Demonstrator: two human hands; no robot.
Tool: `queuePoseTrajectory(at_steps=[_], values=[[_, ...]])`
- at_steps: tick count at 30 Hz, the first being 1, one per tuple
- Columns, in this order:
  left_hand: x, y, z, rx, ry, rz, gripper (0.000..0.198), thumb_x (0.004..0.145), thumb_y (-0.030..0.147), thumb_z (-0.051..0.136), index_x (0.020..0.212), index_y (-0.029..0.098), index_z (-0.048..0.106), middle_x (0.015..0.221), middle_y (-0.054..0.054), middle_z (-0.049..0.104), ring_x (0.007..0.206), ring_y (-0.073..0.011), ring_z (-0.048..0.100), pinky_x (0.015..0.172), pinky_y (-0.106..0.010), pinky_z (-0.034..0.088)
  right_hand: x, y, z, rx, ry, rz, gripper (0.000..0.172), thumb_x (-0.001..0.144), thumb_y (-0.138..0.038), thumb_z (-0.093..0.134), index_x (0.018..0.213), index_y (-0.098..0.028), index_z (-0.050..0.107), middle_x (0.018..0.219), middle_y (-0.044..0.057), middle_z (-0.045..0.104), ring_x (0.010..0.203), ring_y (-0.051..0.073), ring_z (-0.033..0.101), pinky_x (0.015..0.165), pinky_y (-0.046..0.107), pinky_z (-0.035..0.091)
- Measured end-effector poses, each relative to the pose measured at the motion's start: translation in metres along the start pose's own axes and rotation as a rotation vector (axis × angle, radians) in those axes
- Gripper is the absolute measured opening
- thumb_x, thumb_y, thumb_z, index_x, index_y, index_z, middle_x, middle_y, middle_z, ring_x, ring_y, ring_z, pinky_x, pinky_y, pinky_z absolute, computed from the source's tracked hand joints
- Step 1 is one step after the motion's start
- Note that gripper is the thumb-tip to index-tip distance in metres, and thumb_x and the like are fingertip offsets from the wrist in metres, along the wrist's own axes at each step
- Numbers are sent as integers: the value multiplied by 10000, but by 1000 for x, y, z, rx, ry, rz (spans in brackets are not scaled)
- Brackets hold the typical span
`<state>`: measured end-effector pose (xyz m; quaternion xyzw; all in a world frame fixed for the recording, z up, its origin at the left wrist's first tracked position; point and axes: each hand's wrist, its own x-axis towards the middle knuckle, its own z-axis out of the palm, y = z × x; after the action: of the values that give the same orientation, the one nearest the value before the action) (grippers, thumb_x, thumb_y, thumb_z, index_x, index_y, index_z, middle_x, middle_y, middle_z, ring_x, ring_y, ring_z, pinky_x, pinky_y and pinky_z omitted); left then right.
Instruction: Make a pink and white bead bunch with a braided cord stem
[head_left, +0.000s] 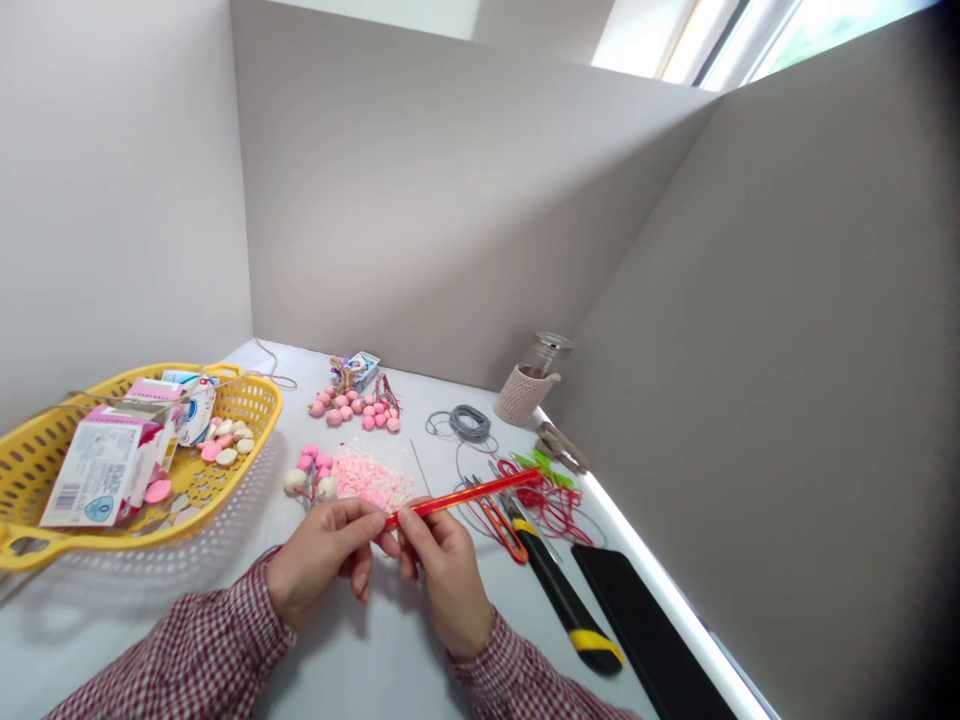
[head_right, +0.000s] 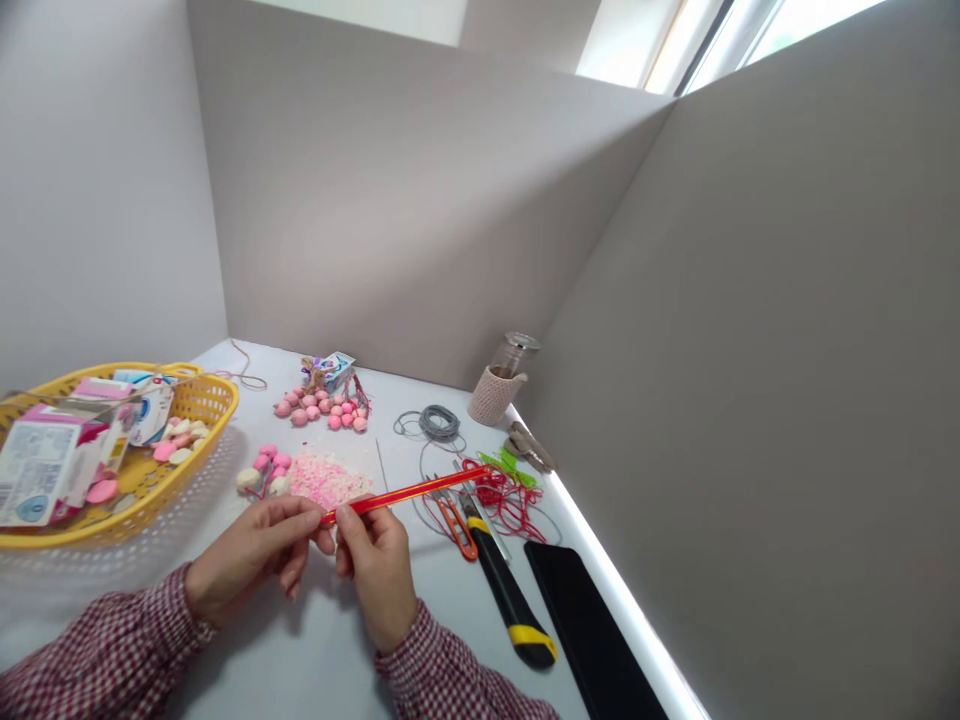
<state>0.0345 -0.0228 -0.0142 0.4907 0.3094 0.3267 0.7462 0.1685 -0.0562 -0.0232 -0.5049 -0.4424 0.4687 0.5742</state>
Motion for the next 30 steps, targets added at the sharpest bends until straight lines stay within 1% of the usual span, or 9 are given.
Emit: queuePoseTrajectory(at_steps=[8,11,13,15,19,23,27,28,30], values=[[1,-1,-1,72,4,7,367,659,473,639,705,118,561,643,-20,646,323,-27,432,377,-188,406,-3,-4,4,3,11,-22,331,724,-465,616,674,-152,522,487,-54,501,393,58,397,401,189,314],[3,-1,-1,138,25,0,392,648,506,625,700,125,547,676,-29,654,309,-29,431,360,-192,388,2,-5,-1,49,162,-47,342,703,-462,645,632,-158,505,449,-74,455,375,50,381,388,176,305],[3,0,0,194,47,21,388,658,512,605,702,132,539,675,-31,654,306,-33,434,346,-185,356,7,-5,-7,149,264,-7,370,694,-486,644,617,-162,484,472,-72,469,351,36,365,355,162,270],[0,2,1,260,74,66,358,683,492,580,710,138,539,667,-32,651,310,-38,434,339,-177,324,11,-5,-11,234,289,64,394,698,-525,620,629,-163,480,503,-60,501,331,29,365,331,150,238],[-21,7,11,426,133,167,244,763,380,509,706,151,572,653,-26,645,345,-47,427,371,-183,311,9,-1,-6,192,158,123,434,737,-580,544,650,-156,511,498,-43,518,312,35,371,323,152,227],[-55,5,24,810,143,328,168,781,234,519,703,175,656,599,-27,644,503,-107,511,496,-215,356,-5,5,7,8,-22,53,441,771,-576,504,632,-158,513,501,-36,508,337,49,379,344,175,265],[-83,-9,23,979,111,323,146,754,256,595,647,184,663,591,-43,654,498,-132,540,479,-226,375,-19,9,11,-255,-207,-110,416,839,-519,433,636,-167,519,498,-36,480,370,65,369,377,199,283],[-88,-13,20,995,113,343,164,752,259,601,616,183,650,592,-47,651,514,-139,553,488,-227,396,-21,10,11,-324,-252,-171,405,856,-489,422,631,-168,525,499,-34,476,385,72,378,395,207,293],[-98,-18,11,1044,180,469,199,775,218,560,594,184,634,648,-61,658,640,-167,597,604,-252,458,-24,10,11,-444,-332,-295,383,880,-423,406,626,-169,539,510,-24,481,431,90,420,445,221,323]])
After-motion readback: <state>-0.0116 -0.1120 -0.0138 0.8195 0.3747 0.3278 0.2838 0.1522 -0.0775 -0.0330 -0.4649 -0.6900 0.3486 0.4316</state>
